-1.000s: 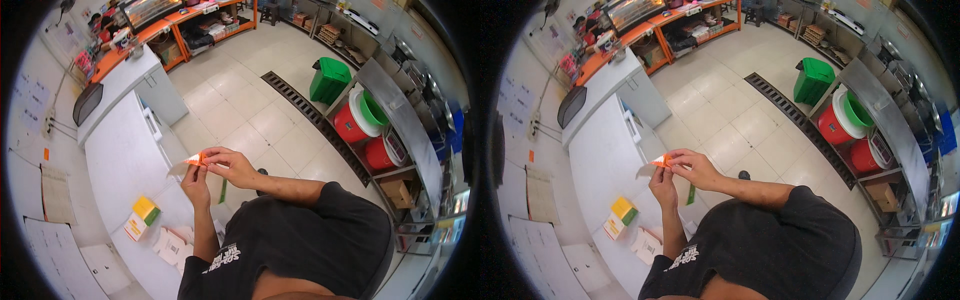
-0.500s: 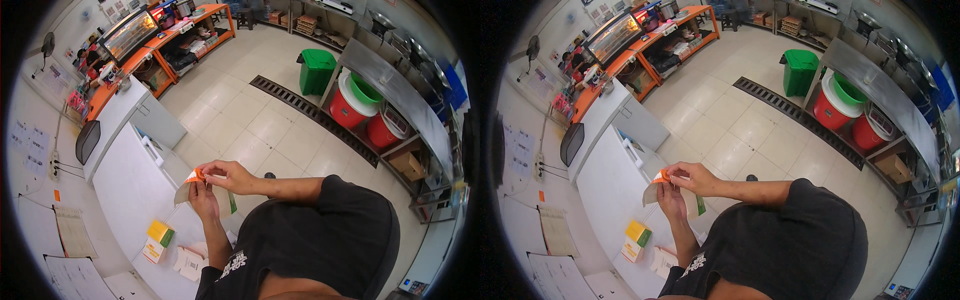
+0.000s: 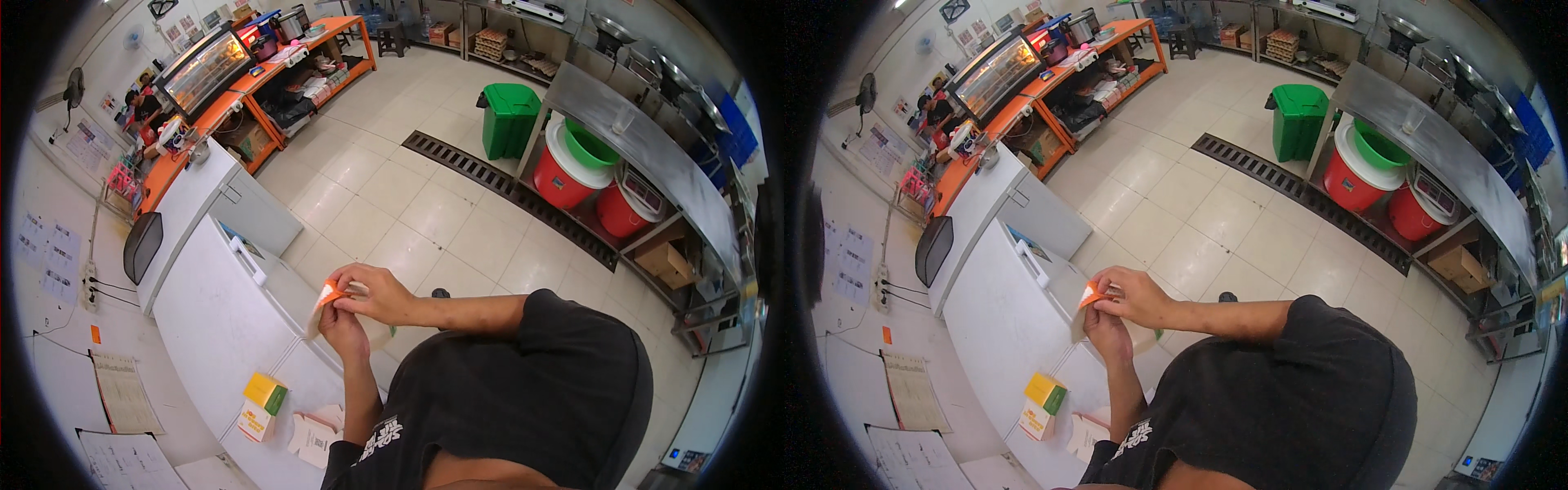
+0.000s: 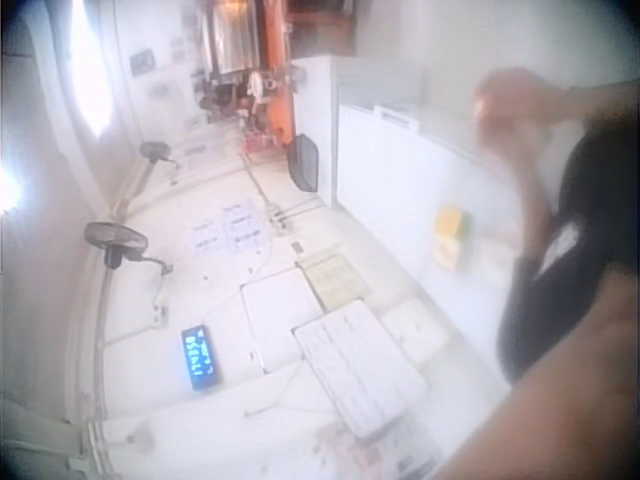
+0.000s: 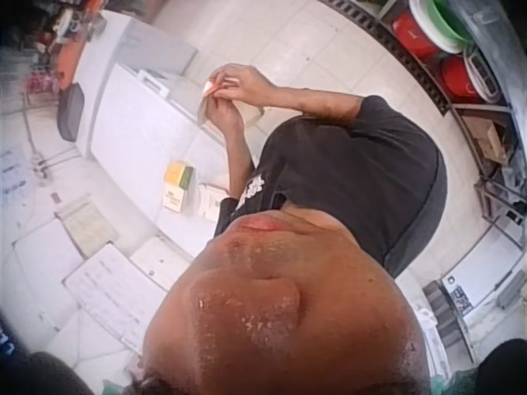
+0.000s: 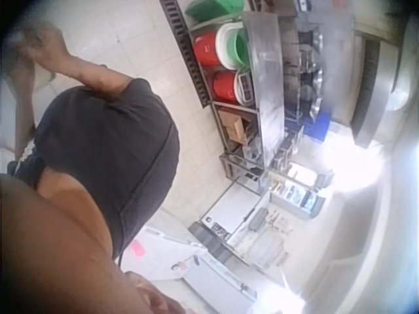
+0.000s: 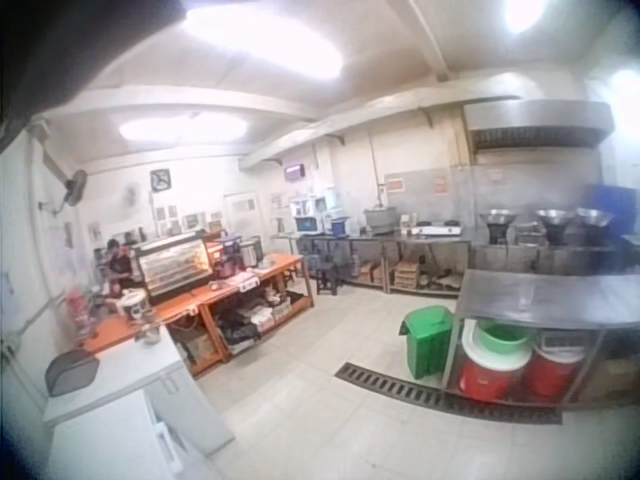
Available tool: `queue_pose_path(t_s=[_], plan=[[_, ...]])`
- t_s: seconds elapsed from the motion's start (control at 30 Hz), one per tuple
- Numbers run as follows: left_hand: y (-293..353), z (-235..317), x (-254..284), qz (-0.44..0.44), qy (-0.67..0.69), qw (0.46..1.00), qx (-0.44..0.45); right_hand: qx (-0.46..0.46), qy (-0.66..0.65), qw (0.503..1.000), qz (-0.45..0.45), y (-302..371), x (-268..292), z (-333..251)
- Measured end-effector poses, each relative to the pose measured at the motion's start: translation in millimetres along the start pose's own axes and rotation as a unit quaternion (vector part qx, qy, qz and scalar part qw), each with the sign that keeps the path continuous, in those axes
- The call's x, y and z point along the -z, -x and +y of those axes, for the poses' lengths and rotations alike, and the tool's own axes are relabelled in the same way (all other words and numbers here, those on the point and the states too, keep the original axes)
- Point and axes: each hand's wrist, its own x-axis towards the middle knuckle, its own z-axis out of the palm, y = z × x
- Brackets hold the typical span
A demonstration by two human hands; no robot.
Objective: The person folds and assembles several cardboard food boxes by hand, pressing the flaps into place to create the containers.
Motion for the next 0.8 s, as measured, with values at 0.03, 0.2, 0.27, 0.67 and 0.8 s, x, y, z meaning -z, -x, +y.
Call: queue_pose_path(t_s=[0.03,0.2,0.27,0.67,0.8], plan=[[0.3,-2.6,-0.3,0.018,-0.093,0.995,-0.018,-0.01,0.057,0.998,0.0,-2.9,4.0,1.0],[23.6,66.7,-17.8,-0.248,-0.417,0.869,0.095,0.007,0.084,0.993,0.081,-34.2,40.7,35.4],[22.9,112.4,-16.0,-0.527,-0.284,0.737,0.313,-0.038,0.076,0.996,0.025,-42.8,55.7,46.2],[8.1,56.6,7.7,-0.217,-0.436,0.866,-0.115,-0.113,0.048,0.969,-0.215,-13.6,33.5,45.4],[1.4,41.6,25.2,0.055,-0.29,0.955,0.0,-0.116,-0.051,0.946,-0.299,-5.2,38.6,7.8]])
